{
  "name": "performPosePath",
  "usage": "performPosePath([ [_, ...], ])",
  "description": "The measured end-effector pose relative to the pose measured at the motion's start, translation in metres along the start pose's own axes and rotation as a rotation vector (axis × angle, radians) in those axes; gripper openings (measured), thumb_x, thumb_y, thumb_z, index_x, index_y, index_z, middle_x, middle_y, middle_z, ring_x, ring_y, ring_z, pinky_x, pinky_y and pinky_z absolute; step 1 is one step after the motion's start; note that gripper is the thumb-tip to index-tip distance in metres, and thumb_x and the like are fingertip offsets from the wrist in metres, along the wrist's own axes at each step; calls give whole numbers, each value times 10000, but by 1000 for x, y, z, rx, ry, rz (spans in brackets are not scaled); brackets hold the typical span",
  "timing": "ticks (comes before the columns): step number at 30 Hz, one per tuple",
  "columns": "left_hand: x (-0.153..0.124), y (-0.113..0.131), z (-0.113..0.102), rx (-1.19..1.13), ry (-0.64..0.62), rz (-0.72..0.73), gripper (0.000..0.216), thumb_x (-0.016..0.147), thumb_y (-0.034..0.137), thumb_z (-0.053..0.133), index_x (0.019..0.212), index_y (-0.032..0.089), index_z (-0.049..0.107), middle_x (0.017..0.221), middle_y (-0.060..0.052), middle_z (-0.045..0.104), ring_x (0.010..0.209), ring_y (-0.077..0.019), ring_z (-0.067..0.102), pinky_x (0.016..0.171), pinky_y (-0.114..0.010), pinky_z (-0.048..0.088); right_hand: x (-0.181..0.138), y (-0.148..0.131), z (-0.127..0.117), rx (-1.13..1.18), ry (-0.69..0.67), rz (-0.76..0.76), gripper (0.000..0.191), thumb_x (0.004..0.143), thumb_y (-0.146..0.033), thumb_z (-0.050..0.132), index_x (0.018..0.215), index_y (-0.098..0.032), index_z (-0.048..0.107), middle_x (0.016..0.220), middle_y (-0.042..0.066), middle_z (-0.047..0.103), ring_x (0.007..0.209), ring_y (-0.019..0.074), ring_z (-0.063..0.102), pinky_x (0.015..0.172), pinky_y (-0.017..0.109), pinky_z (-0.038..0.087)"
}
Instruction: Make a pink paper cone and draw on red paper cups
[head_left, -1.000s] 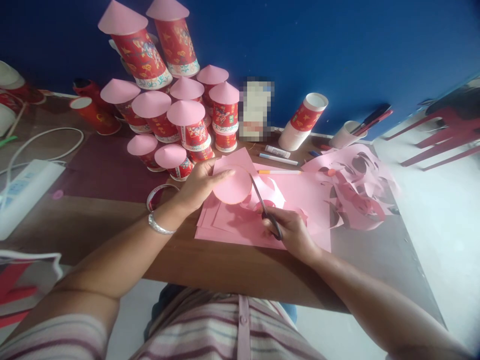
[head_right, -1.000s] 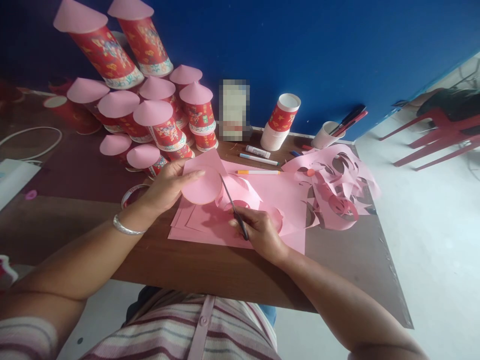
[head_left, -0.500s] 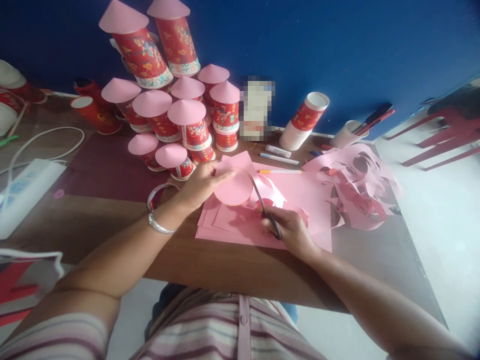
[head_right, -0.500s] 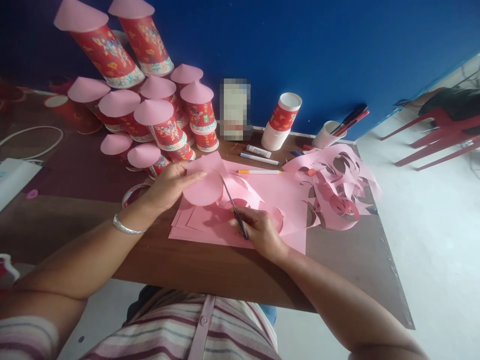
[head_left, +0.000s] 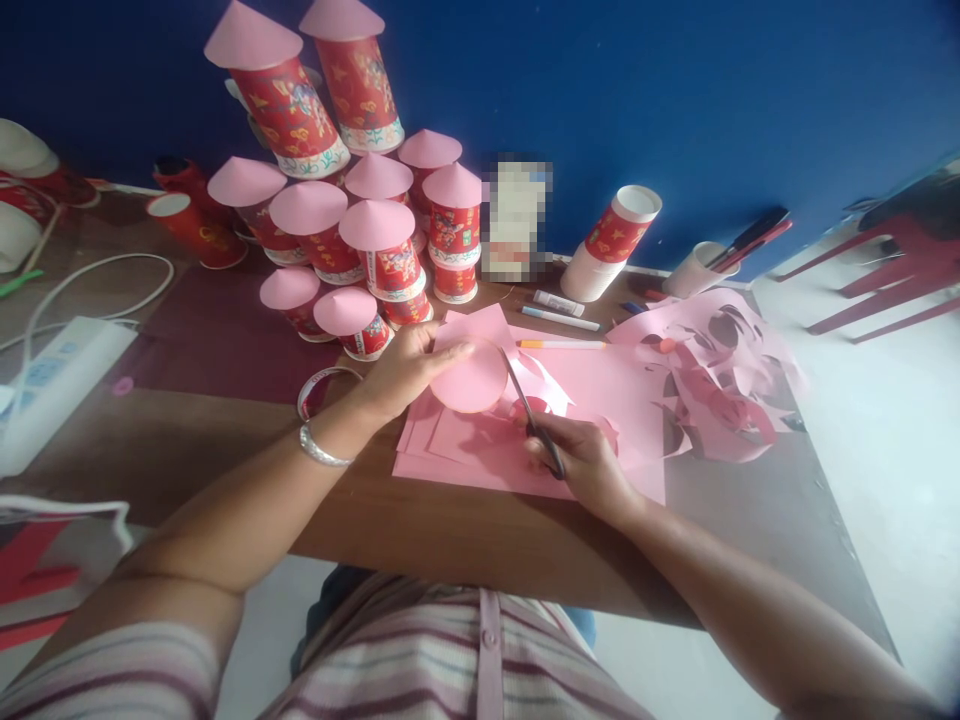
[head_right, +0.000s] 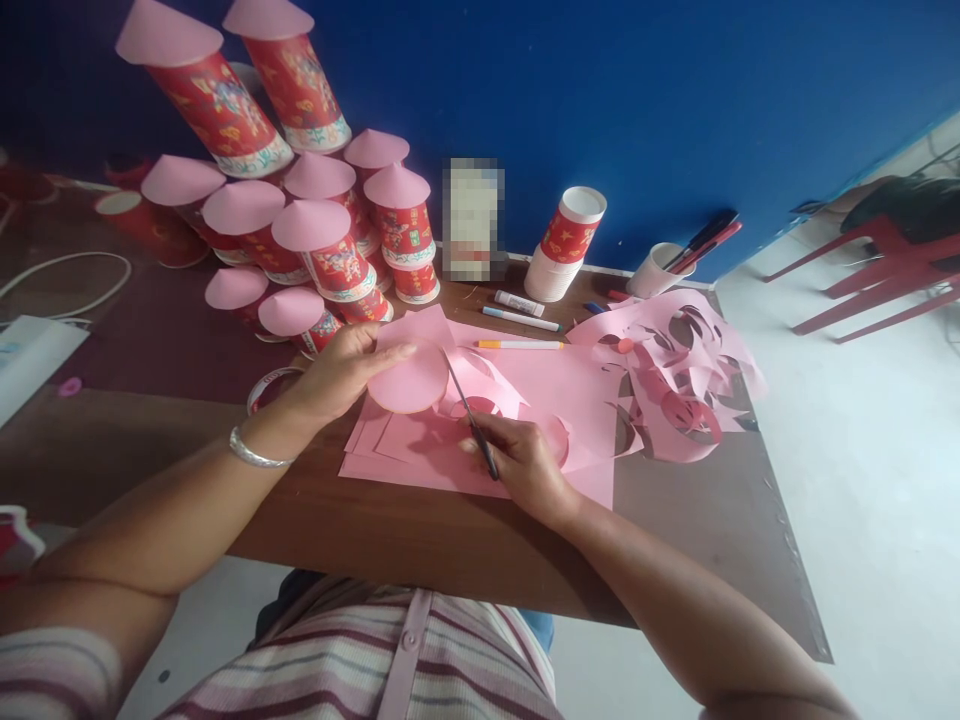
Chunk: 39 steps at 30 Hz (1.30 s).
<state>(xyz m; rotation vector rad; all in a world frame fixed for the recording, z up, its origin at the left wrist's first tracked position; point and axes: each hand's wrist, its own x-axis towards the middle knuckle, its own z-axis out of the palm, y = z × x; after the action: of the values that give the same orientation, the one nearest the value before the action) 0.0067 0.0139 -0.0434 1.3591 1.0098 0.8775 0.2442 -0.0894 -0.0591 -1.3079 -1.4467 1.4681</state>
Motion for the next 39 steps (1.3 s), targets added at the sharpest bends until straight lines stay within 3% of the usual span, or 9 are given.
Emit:
performPosePath([
  [8,0,-2,-2,-4,54,-10,318,774,452,825,751,155,713,672,-9,676,675,-148,587,658,-273,482,0,-1,1,-27,10,21,619,818,-772,695,951,-169,735,610,-19,497,575,115,405,522,260,411],
  [14,1,0,0,-61,41,-42,308,752,444,838,805,156,743,758,-21,709,686,-137,578,636,-259,447,0,0,1,-11,-13,25,558,825,-740,707,802,-183,688,609,-22,460,573,111,384,510,254,395],
  [19,1,-5,1,-47,77,-45,326,765,456,827,860,150,767,778,-27,709,701,-143,580,644,-261,442,1,1,2,38,-22,60,585,791,-734,745,946,-171,734,621,-30,464,572,113,405,512,257,415],
  [24,1,-4,1,2,69,-11,331,759,466,824,790,148,735,752,-22,699,711,-150,581,637,-258,437,1,3,2,44,-39,66,560,810,-715,743,882,-162,709,621,-26,468,577,107,391,514,259,389],
  [30,0,-2,1,33,57,-24,335,768,480,809,838,157,757,800,-42,742,778,-186,636,673,-277,474,0,5,1,13,-30,51,576,819,-714,733,971,-159,700,636,-25,482,587,115,395,531,273,389],
  [39,-2,1,2,47,29,-49,348,757,490,801,785,157,704,751,-31,698,742,-186,627,649,-289,481,-1,1,1,17,-41,39,543,833,-716,722,827,-176,666,632,-21,471,590,113,389,518,265,379],
])
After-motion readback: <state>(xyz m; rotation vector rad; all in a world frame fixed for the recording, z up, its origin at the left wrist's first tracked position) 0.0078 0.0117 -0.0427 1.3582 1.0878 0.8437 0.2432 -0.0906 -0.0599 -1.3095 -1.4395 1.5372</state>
